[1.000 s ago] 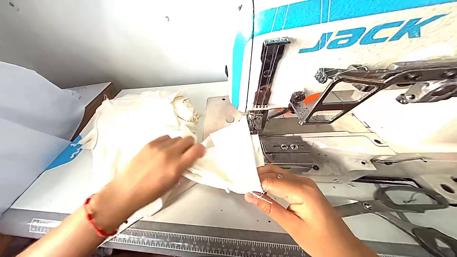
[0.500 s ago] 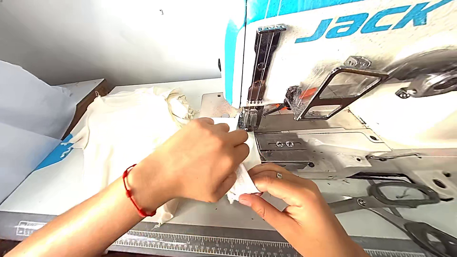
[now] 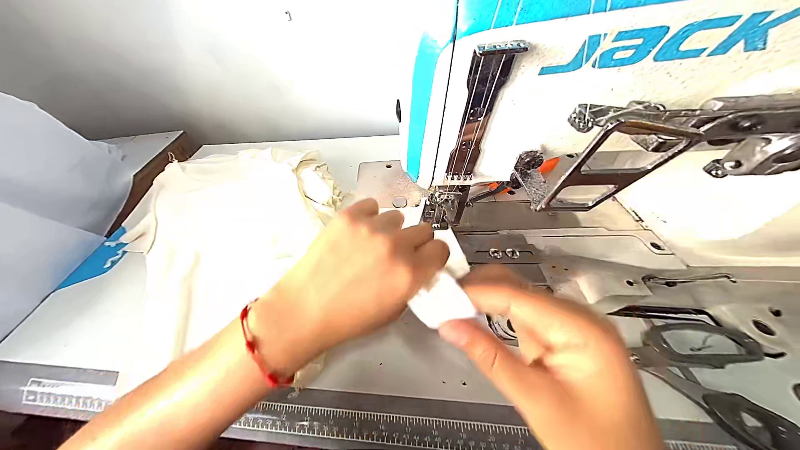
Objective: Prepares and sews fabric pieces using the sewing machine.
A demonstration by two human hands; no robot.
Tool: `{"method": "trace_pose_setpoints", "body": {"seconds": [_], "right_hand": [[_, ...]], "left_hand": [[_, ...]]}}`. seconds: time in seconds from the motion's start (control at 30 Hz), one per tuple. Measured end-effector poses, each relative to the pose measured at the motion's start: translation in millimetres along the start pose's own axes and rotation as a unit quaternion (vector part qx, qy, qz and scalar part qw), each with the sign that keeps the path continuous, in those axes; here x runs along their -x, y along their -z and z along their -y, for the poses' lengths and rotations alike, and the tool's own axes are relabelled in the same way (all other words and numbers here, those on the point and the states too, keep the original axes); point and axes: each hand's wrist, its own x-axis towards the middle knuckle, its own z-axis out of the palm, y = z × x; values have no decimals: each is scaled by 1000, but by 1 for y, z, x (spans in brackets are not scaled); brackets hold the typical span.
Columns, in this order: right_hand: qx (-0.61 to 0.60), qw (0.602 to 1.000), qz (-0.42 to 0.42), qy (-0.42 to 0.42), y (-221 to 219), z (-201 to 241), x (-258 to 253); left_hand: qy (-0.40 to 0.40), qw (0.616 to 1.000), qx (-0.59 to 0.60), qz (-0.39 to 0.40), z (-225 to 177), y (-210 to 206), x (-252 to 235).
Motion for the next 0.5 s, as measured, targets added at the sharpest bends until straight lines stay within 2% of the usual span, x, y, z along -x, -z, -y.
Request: {"method": "trace_pose_setpoints", "body": {"seconds": [0.17,0.5], "right_hand": [[132,989,14,59,-9,-14,39],[229,966,-56,106,-7,-34,5]], "left_hand": [[15,994,-96,-43,-26,-13,30],[33,995,-98,-16,5,-21,7]]}}
